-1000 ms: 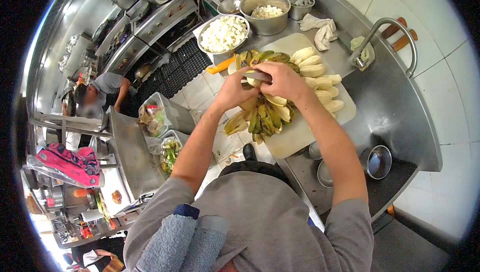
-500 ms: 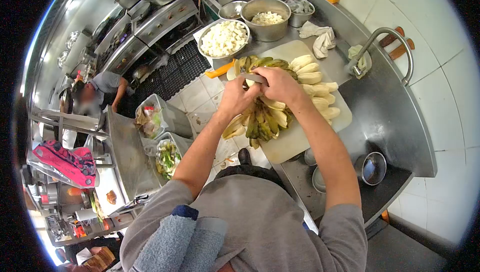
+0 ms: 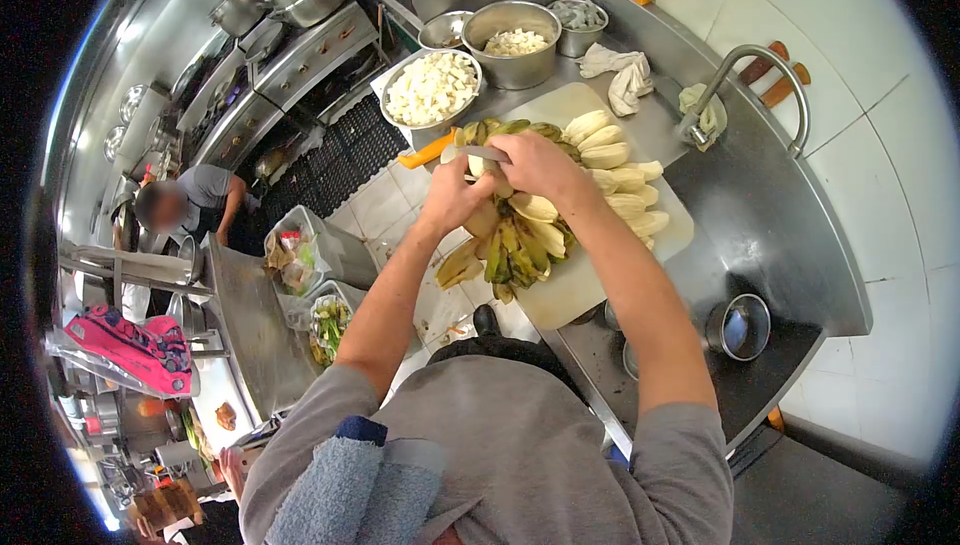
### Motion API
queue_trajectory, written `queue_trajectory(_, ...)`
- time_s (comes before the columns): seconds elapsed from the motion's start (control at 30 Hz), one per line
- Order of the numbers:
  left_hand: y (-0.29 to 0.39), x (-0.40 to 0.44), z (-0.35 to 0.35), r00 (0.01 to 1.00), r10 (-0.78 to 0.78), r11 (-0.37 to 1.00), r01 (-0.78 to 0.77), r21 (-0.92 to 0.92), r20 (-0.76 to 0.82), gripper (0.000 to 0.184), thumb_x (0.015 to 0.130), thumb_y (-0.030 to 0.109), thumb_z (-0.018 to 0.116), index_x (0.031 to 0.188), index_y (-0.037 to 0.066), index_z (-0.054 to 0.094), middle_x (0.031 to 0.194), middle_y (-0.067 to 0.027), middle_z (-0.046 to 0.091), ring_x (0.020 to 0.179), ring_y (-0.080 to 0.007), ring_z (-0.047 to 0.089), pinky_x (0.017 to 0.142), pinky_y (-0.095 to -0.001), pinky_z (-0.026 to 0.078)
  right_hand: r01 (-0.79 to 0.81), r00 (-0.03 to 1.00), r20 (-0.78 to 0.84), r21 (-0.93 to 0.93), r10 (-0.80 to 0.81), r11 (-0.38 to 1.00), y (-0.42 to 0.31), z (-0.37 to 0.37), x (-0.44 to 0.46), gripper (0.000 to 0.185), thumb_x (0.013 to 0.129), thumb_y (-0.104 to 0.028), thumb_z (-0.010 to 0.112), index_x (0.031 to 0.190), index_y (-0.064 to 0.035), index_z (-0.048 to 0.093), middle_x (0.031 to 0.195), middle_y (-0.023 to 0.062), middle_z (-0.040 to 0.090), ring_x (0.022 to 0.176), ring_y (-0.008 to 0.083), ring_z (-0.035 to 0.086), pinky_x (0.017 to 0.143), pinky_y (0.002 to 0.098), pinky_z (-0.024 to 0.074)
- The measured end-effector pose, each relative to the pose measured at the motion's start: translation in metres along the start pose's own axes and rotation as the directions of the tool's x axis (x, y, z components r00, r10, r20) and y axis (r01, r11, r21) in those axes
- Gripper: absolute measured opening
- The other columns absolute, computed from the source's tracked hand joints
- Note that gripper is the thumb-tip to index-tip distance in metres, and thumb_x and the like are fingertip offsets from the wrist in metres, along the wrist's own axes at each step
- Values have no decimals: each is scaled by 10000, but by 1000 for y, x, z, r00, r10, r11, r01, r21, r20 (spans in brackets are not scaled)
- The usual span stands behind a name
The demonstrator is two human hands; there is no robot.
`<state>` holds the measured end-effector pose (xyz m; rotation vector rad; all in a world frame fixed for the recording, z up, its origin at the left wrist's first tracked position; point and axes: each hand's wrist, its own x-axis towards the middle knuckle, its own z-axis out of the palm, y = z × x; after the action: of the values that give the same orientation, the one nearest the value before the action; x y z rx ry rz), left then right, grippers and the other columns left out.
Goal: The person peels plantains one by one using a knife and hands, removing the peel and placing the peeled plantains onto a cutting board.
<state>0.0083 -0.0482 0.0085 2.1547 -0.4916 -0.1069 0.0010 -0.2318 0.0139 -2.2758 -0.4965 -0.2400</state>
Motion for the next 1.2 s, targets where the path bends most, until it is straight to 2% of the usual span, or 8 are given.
queue_trajectory(0.23,-3,-2,-5,998,9,1000,-9,-9,55,391,841,287,635,1041,-48,618,864,-210,701,775,-304,694,727,-407,546,-112,994,-8,35,113,993,-5,-1,1,225,810,-61,586,1013,-14,672,873,222,679,856,422,647,757,471,507)
queue_trajectory(0.33,-15,2,-2,998,50,997,-49,-59,28,420,822,309,652,1028,-55,618,868,-254,690,793,-375,687,733,-435,531,-141,990,-12,36,142,989,-5,1,2,242,807,-59,590,1031,-18,675,886,228,677,865,425,647,761,468,508)
queue_trajectory(0.47,-22,6,4,998,21,998,-17,-61,55,454,824,330,672,1070,-45,598,942,-245,692,872,-365,684,786,-426,527,-168,984,-47,33,170,985,-5,4,5,243,801,-56,591,1030,-14,664,888,241,669,849,436,638,751,452,512)
queue_trajectory(0.67,-3,2,1,996,-29,998,25,50,85,554,823,394,712,1155,-29,583,1022,-231,696,953,-339,683,850,-420,520,-385,921,-7,138,389,913,4,6,-3,231,799,-126,674,989,0,635,783,119,649,690,222,597,667,350,486)
queue_trajectory(0.83,2,-3,-6,992,27,998,-21,-51,125,594,825,437,720,1159,-38,597,1015,-257,688,952,-351,681,840,-429,523,-415,901,-54,172,430,893,1,11,-12,260,759,-165,717,968,-23,660,783,157,663,715,294,649,677,384,507)
queue_trajectory(0.97,-1,-4,14,996,44,997,-39,73,-73,510,814,347,687,1120,-58,641,985,-262,689,926,-366,685,808,-427,538,-399,899,-116,175,421,900,2,18,-18,236,779,-109,701,986,-8,648,825,185,674,741,315,655,686,389,506)
queue_trajectory(1.07,2,-8,14,993,66,997,-62,41,-97,488,812,309,685,1127,-60,639,950,-255,698,882,-359,695,777,-417,549,-341,916,-136,231,377,911,-4,21,-24,234,778,-37,674,1007,-5,638,868,217,674,797,370,660,706,421,504)
queue_trajectory(1.2,3,-9,1,999,33,995,-35,-97,-26,539,768,294,731,1165,-56,627,933,-240,704,854,-337,700,791,-405,549,-291,920,-245,98,306,952,-12,29,-29,282,755,5,660,1035,-16,638,885,237,666,863,426,639,733,466,498)
